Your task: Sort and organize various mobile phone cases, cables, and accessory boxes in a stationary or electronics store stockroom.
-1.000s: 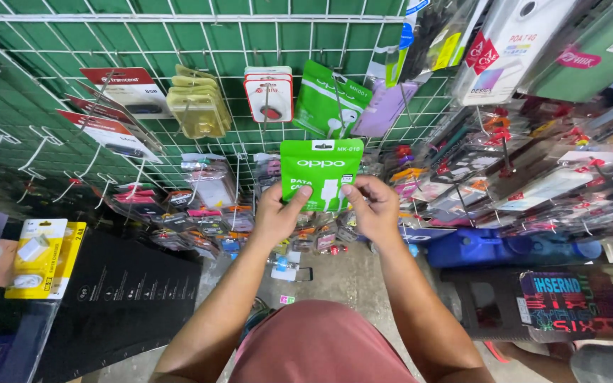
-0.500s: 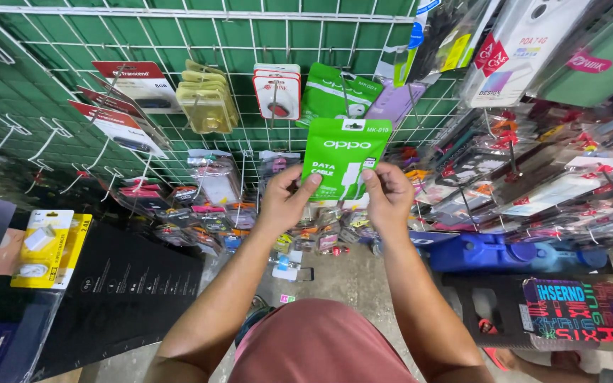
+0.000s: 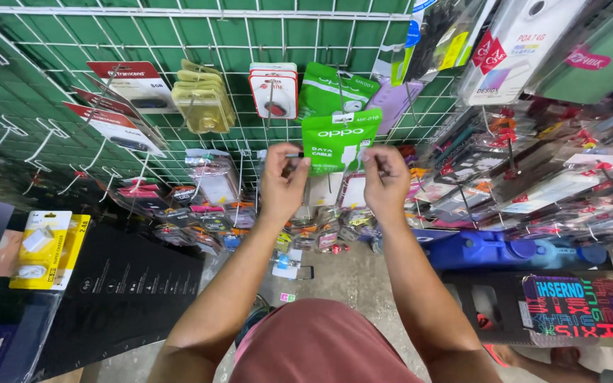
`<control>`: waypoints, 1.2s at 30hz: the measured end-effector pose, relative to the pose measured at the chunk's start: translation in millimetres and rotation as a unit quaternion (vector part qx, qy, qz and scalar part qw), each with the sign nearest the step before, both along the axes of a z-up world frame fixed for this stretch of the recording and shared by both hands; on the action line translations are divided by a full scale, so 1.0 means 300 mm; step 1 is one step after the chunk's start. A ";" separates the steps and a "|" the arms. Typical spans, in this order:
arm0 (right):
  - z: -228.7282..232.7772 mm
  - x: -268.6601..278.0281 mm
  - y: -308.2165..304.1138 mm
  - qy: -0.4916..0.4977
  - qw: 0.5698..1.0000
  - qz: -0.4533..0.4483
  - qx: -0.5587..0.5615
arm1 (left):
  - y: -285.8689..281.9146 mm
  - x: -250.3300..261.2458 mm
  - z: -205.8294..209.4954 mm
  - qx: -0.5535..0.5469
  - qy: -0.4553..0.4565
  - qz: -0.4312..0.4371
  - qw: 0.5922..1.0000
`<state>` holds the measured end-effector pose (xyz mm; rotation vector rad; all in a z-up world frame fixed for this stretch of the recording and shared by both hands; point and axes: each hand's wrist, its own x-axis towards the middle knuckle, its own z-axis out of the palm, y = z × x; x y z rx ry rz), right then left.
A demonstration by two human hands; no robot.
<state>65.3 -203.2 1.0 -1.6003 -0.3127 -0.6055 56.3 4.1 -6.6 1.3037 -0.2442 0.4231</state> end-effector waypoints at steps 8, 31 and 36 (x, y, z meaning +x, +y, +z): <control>0.160 -0.016 0.034 -0.007 0.990 -0.033 -0.133 | 0.024 0.004 0.174 0.226 -0.011 0.104 0.969; 0.195 0.035 0.060 0.018 0.967 -0.042 -0.251 | -0.004 0.092 0.180 0.339 -0.044 0.105 0.934; 0.160 0.061 0.047 0.089 0.981 -0.060 -0.164 | -0.010 0.079 0.167 0.296 -0.039 0.075 0.951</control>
